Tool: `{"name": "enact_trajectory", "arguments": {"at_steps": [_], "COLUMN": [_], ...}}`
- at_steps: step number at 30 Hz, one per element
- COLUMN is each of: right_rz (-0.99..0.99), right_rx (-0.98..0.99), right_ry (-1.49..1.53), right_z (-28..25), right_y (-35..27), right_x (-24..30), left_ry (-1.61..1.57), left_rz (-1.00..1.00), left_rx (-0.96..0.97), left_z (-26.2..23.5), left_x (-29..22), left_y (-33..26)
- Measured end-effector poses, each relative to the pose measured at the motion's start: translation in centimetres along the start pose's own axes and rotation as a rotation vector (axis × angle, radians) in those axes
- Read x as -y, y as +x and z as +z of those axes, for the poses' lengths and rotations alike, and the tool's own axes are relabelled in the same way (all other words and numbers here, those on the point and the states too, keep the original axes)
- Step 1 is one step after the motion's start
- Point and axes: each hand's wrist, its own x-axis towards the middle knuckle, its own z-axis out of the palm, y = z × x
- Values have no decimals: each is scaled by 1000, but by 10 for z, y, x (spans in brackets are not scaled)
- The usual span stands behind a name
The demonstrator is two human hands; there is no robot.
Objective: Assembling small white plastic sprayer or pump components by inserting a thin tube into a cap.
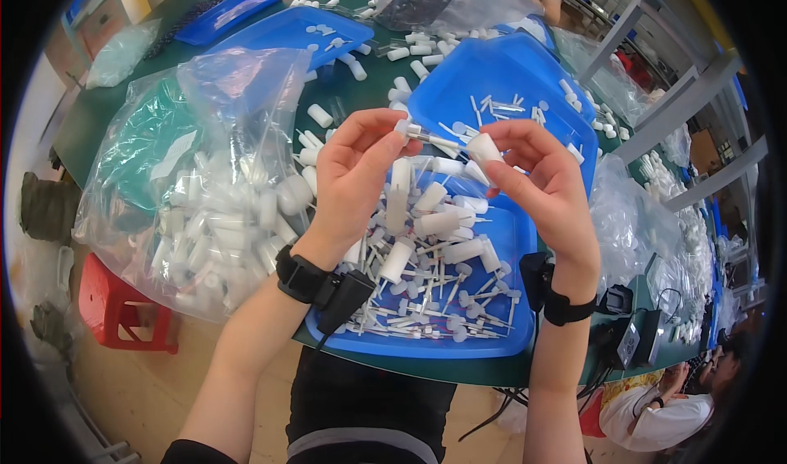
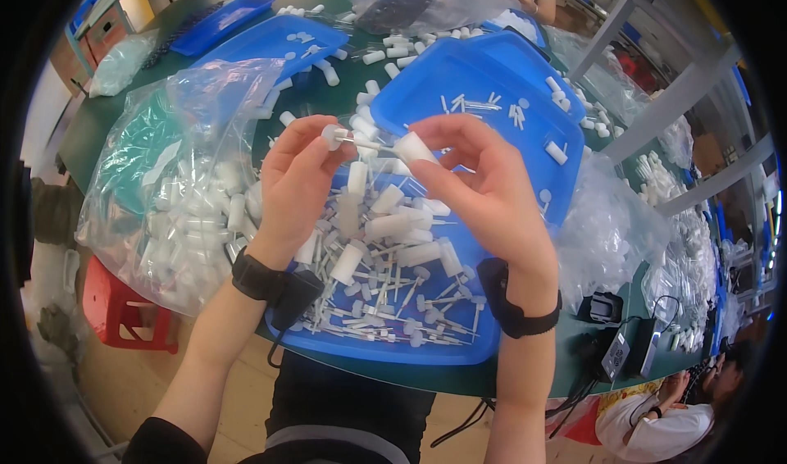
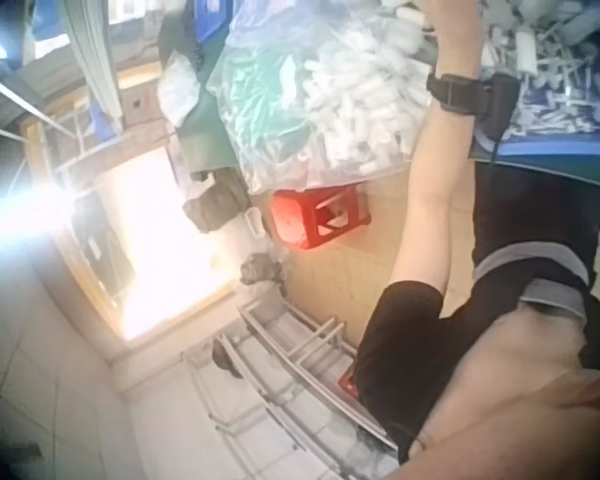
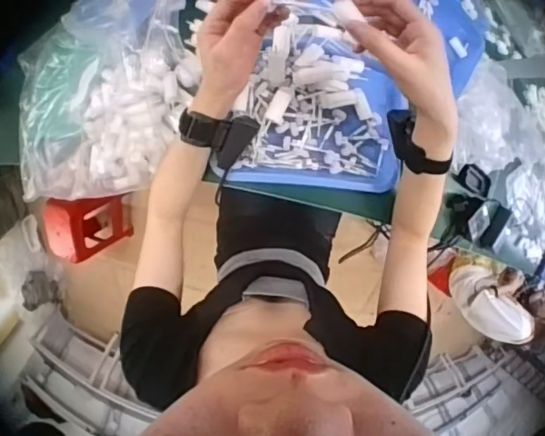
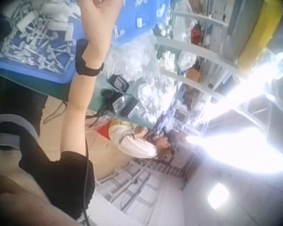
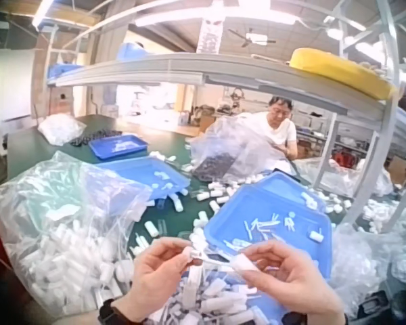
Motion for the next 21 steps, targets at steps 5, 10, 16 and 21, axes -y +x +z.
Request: {"name": "enact_trajectory", "arguments": {"at_steps": [5, 10, 16, 21], "right_rz": [-24, 19, 68, 138], "right_rx": [41, 25, 38, 53], "right_ry": [-44, 6, 82, 61], "right_z": [-9, -14, -18, -21], "right_y": [-1, -2, -5, -5], "right_x": [-8, -4, -2, 0], "left_ry": [148, 92, 171, 187], "left_rz": [-11, 16, 21, 17], "left_rx": [70, 45, 74, 123], "left_z": [3, -1, -3, 1], "left_x": [0, 1, 1, -3], "left_y": [-1, 2, 2, 1]}}
